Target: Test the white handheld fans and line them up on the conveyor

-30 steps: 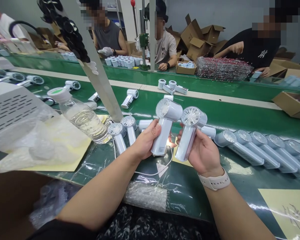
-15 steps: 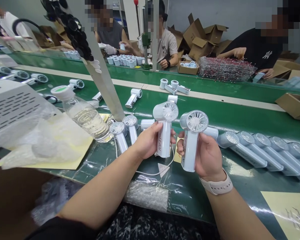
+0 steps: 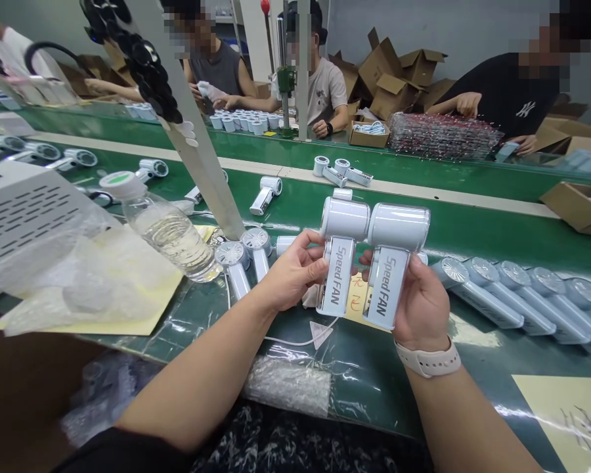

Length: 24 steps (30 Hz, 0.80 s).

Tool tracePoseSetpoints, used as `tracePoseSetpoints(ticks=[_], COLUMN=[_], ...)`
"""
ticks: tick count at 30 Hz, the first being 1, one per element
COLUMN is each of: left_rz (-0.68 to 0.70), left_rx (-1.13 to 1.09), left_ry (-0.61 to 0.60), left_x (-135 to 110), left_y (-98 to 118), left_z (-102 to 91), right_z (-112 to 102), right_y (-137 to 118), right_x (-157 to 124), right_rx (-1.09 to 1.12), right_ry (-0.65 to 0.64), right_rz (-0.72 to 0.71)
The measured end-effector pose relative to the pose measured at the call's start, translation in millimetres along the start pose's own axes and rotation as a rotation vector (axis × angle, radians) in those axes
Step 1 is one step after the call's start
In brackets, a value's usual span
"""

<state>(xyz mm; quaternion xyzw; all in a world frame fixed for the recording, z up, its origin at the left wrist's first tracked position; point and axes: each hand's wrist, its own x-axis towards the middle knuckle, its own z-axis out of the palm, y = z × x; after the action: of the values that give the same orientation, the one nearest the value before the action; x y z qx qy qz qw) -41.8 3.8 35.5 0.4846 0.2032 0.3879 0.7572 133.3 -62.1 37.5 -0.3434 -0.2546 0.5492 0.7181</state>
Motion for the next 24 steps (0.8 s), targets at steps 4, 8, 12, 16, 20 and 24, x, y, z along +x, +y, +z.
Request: tracePoseSetpoints(ticks=[4, 8, 12, 16, 20, 24], left_rz=[0.01, 0.006, 0.028, 0.075, 0.279, 0.514], left_rx=[-0.002, 0.017, 0.047, 0.13, 0.363, 0.725], left_ry=[0.035, 0.04, -0.003, -0.018, -0.01, -0.141], left_x=[1.2, 1.2, 2.5, 3.1, 0.8, -1.1], left_y=[-0.8, 0.4, -3.0, -8.2, -5.8, 0.9], left_z=[1.6, 2.6, 0.1, -4.5, -9.3, -13.2], right_z=[5.3, 8.4, 6.5, -2.2, -9.6, -10.4], right_y=[2.8, 4.8, 9.8, 13.7, 4.7, -10.0], right_x=[0.6, 1.4, 3.4, 4.6, -1.5, -6.7], right_rx=[0.042, 0.033, 0.004, -0.097, -0.432, -0.672], right_ry=[0.055, 0.09, 0.142, 0.075, -0.118, -0.349], right_rz=[-0.012, -0.011, -0.018, -0.099, -0.283, -0.467])
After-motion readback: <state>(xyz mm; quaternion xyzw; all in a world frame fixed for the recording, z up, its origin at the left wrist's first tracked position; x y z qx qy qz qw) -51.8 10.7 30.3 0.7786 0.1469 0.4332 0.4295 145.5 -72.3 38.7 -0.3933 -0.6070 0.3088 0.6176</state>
